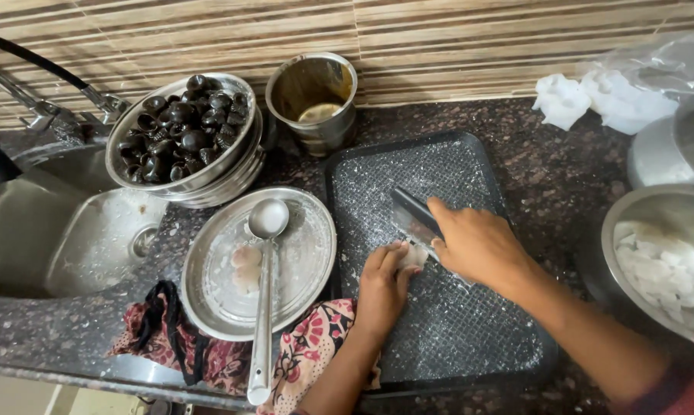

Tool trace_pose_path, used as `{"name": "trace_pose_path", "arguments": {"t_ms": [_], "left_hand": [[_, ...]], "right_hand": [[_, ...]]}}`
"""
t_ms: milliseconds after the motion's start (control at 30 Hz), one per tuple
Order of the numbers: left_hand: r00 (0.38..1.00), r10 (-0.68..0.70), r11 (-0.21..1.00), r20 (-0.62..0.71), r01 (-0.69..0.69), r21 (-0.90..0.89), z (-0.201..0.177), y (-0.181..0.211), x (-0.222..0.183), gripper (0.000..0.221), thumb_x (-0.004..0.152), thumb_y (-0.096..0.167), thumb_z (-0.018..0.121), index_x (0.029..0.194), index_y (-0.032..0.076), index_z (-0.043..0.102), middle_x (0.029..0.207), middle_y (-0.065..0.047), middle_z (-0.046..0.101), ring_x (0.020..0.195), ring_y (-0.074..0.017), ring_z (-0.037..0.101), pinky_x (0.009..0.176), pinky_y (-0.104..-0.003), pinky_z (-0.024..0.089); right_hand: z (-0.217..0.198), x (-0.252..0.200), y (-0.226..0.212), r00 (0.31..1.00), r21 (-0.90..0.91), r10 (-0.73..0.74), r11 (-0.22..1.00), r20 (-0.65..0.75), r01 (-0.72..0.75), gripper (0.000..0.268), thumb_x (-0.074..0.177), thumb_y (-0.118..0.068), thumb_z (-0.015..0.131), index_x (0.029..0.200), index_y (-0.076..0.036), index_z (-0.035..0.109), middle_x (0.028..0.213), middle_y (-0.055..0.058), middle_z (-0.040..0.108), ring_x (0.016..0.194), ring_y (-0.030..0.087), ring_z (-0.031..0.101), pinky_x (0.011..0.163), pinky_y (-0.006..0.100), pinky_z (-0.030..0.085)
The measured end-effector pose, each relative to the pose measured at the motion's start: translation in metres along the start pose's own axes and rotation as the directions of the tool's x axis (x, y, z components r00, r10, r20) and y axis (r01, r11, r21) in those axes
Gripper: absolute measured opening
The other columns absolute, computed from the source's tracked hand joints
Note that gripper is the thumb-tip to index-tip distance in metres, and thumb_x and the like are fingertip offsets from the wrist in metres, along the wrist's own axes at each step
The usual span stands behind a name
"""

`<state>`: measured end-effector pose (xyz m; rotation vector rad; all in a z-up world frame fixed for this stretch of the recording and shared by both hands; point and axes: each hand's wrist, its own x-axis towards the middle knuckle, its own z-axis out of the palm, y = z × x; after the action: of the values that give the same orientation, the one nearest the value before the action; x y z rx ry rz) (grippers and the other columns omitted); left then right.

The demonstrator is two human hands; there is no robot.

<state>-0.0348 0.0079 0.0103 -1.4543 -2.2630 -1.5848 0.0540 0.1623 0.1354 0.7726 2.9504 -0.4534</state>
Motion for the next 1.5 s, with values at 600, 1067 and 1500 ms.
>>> {"name": "trace_pose_path", "arguments": {"t_ms": [600,1067,1500], "left_hand": [[1.000,0.025,0.999,-0.009,-0.025,0.023,0.000,0.005,-0.001,0.035,0.087,0.007,0.077,0.117,-0.004,0.063,0.118,-0.022,0.065,0.108,-0.0406,0.062,0.095,-0.046,0.052],[0.998,-0.039,0.999,0.053,0.038,0.023,-0.004,0.007,0.000,0.051,0.077,0.008,0.082,0.122,-0.002,0.060,0.124,-0.020,0.061,0.113,-0.0395,0.057,0.098,-0.046,0.047],[0.999,0.011,1.000,-0.032,-0.010,0.025,0.003,-0.003,-0.002,0.032,0.077,-0.001,0.078,0.108,0.000,0.068,0.111,-0.016,0.070,0.103,-0.0368,0.065,0.091,-0.043,0.053]], "right_hand": [[0.021,0.088,-0.017,0.996,0.057,-0.093,0.994,0.002,0.093,0.041,0.083,-0.022,0.073,0.116,-0.007,0.054,0.086,0.023,0.073,0.081,0.043,0.073,0.071,0.055,0.057],[-0.017,-0.010,0.005,0.977,0.180,0.214,0.960,0.019,-0.213,0.052,0.088,-0.034,0.072,0.129,-0.009,0.052,0.077,0.023,0.074,0.073,0.039,0.075,0.069,0.051,0.059],[0.000,0.022,-0.012,0.999,0.035,-0.024,0.999,0.044,0.023,0.052,0.083,-0.025,0.073,0.127,-0.007,0.051,0.083,0.026,0.072,0.082,0.046,0.072,0.076,0.057,0.057]]}}
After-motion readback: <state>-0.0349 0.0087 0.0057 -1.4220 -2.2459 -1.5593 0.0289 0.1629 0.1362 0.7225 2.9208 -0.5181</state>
